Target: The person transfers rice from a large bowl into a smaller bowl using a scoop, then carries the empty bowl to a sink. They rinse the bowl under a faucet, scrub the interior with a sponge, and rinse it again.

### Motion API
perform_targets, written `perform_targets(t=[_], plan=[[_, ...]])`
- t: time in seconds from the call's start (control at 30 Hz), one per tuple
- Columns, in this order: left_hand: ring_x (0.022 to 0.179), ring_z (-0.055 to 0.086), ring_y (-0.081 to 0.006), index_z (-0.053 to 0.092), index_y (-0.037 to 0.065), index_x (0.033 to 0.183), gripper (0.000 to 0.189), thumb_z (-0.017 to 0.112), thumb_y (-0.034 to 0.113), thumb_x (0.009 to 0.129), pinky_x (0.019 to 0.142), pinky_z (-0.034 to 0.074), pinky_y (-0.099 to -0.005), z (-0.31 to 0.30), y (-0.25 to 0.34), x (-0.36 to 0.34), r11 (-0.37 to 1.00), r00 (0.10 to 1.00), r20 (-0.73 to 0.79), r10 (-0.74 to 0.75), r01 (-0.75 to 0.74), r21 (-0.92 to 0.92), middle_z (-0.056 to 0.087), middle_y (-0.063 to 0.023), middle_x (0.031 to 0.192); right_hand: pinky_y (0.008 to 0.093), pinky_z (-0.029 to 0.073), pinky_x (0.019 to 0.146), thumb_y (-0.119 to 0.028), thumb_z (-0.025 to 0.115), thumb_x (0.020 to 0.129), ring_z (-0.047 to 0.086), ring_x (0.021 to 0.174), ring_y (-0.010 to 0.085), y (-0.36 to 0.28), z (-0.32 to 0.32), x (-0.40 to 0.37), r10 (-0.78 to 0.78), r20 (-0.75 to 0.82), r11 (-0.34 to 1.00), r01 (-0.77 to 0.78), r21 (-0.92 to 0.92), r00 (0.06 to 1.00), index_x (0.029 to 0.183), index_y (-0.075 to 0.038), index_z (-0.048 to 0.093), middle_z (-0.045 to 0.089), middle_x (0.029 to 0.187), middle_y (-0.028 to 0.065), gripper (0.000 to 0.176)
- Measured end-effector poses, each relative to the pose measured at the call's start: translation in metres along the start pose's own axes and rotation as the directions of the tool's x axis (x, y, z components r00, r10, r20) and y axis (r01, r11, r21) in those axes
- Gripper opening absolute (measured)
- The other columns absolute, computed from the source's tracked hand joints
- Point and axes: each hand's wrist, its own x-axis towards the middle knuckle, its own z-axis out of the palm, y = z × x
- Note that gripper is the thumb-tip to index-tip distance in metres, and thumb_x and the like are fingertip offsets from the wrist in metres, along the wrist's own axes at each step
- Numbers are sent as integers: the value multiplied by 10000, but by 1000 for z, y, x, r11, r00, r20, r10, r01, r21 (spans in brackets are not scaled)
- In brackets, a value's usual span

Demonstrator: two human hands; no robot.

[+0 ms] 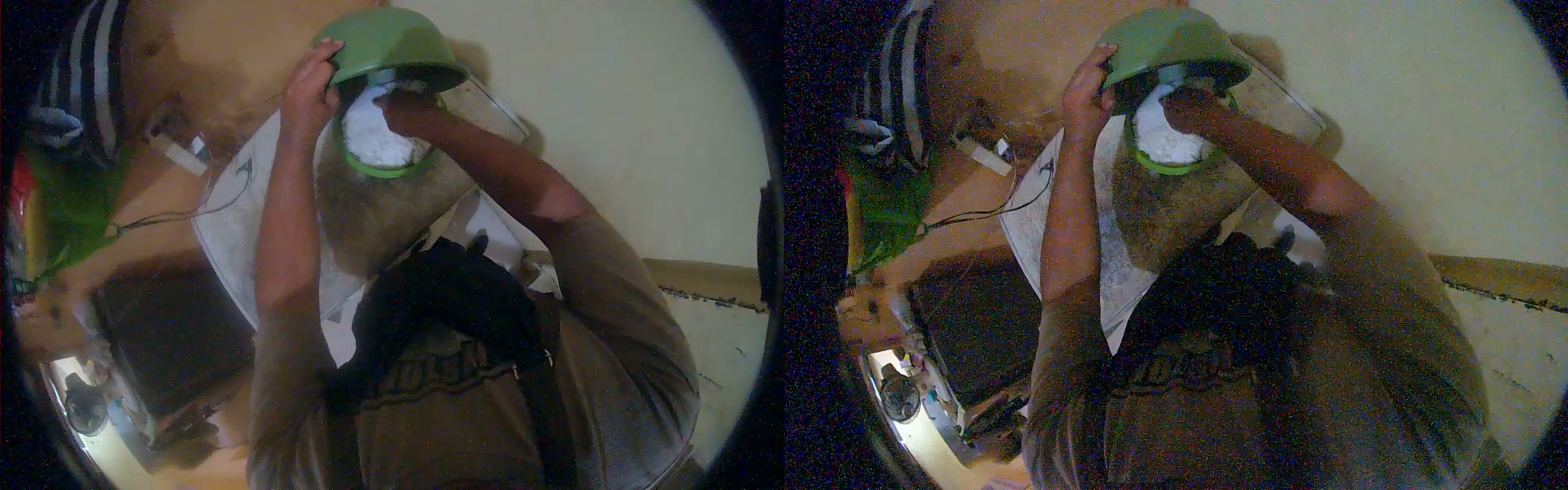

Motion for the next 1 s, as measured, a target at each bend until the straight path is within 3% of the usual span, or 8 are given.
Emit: perform_targets(t=[0.27, 0.47, 0.57, 0.7, 0.73, 0.8, 0.93, 1.0], plan=[[1154, 554, -315, 475, -5, 765, 255, 567, -144, 572, 971, 459, -425, -8, -9, 6, 998, 996, -72, 61, -59, 30, 607, -131, 1167, 497, 538, 624, -134, 454, 845, 648, 775, 361, -7, -6, -36, -43, -83, 999, 44, 7, 996, 1205, -32, 537, 650, 834, 201, 383], [1137, 561, -335, 470, -11, 757, 244, 557, -146, 574, 958, 465, -415, -16, -16, 9, 998, 995, -102, -8, 14, 62, 606, -141, 1161, 401, 539, 752, -92, 527, 776, 663, 763, 321, 22, -5, -26, 58, 142, 994, -43, -104, 988, 1311, 21, 451, 614, 1035, 269, 551], [1139, 557, -344, 496, -14, 784, 236, 563, -128, 589, 955, 464, -394, -23, -23, 8, 994, 986, -143, -87, 95, 54, 604, -156, 1160, 404, 536, 747, -108, 576, 747, 664, 780, 318, 38, 14, -33, -92, 235, 960, 150, -238, 967, 1254, 72, 488, 640, 1022, 247, 546], [1092, 569, -337, 559, -13, 1043, 417, 543, -71, 631, 961, 441, -381, -51, -29, -15, 970, 947, -278, -162, 205, 134, 598, -172, 1170, 445, 523, 755, -130, 567, 815, 654, 791, 350, 33, -10, -38, -12, 172, 999, 20, -46, 985, 1274, -27, 512, 639, 1031, 237, 473], [1054, 576, -338, 548, -3, 1209, 555, 519, -35, 656, 965, 424, -375, -62, -25, -21, 949, 919, -359, -163, 246, 198, 596, -173, 1166, 457, 519, 757, -138, 552, 845, 649, 794, 364, 32, -19, -38, 109, 101, 983, -123, 138, 989, 1304, -70, 498, 631, 1039, 242, 467], [1035, 583, -287, 579, -10, 1151, 462, 540, 0, 691, 945, 429, -372, -72, -29, -49, 882, 820, -523, -233, 405, 242, 617, -158, 1114, 460, 516, 758, -145, 530, 868, 645, 794, 375, 26, -47, -38, 167, 153, 978, -183, 99, 974, 1328, -106, 477, 631, 1013, 245, 464], [954, 573, -242, 572, -34, 1070, 357, 587, -22, 713, 864, 456, -362, -85, -51, -147, 737, 540, -562, -627, 644, -204, 612, -134, 1000, 452, 532, 752, -104, 516, 832, 646, 865, 358, 30, -14, -63, 78, 229, 997, -80, 0, 970, 1336, -83, 461, 653, 983, 220, 508], [899, 578, -215, 569, -18, 1043, 323, 602, -27, 721, 812, 473, -340, -95, -12, -150, 539, 271, -494, -826, 636, -553, 607, -106, 988, 460, 530, 765, -110, 520, 838, 645, 887, 358, 35, -38, -53, 77, 269, 997, -78, -6, 960, 1335, -119, 473, 652, 1014, 208, 498]])
